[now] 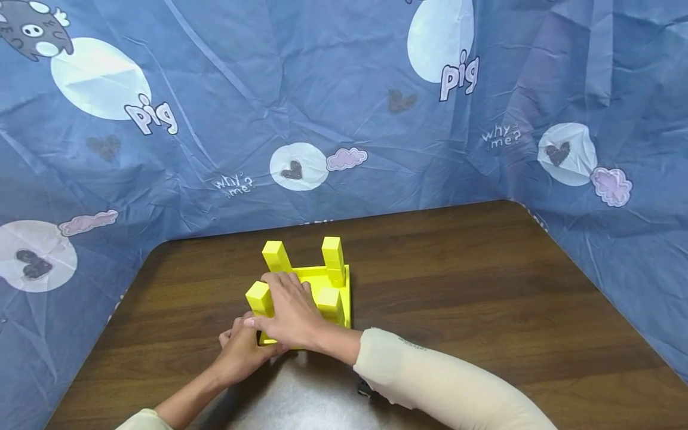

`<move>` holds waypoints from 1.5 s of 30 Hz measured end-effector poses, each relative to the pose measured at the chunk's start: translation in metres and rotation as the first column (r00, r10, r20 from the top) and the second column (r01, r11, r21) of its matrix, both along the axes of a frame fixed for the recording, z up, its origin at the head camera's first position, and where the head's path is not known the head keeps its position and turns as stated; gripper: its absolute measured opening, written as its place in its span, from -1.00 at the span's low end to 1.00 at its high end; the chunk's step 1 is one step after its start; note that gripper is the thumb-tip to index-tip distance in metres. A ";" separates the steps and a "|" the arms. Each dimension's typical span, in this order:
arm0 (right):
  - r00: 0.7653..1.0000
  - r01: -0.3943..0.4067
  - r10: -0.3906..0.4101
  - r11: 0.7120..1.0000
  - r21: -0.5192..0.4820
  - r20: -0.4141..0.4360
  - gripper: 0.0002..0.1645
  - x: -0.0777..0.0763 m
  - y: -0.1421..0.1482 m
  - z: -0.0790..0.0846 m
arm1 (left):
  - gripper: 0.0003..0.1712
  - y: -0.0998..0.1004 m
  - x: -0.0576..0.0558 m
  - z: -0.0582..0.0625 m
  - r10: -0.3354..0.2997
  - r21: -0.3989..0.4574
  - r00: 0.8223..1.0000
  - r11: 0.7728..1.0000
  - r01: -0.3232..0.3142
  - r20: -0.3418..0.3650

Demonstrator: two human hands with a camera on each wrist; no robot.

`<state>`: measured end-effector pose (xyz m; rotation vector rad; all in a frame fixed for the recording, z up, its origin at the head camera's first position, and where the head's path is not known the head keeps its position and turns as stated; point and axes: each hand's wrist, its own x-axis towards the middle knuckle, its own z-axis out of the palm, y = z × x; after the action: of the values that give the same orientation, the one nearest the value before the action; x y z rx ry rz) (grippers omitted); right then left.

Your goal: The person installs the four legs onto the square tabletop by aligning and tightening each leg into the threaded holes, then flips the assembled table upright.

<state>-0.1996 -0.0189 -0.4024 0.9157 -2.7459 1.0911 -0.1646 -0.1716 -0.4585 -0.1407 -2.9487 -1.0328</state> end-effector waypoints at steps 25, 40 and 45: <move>0.996 -0.085 0.084 0.992 -0.092 -0.007 -0.34 0.000 0.005 -0.001 | -0.39 0.001 0.000 0.000 0.006 -0.006 1.000 1.000 -0.006 0.003; 0.994 -0.103 0.100 0.989 -0.105 -0.041 -0.48 -0.006 0.003 -0.011 | -0.27 0.001 0.000 -0.002 0.010 0.003 1.000 1.000 -0.010 0.002; 0.995 -0.095 0.094 0.987 -0.132 -0.012 -0.42 -0.006 0.003 -0.017 | -0.31 0.000 0.000 -0.002 0.003 0.019 1.000 1.000 -0.004 0.009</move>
<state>-0.2060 -0.0161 -0.4192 1.0382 -2.6117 1.2659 -0.1647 -0.1712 -0.4605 -0.1308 -2.9449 -1.0641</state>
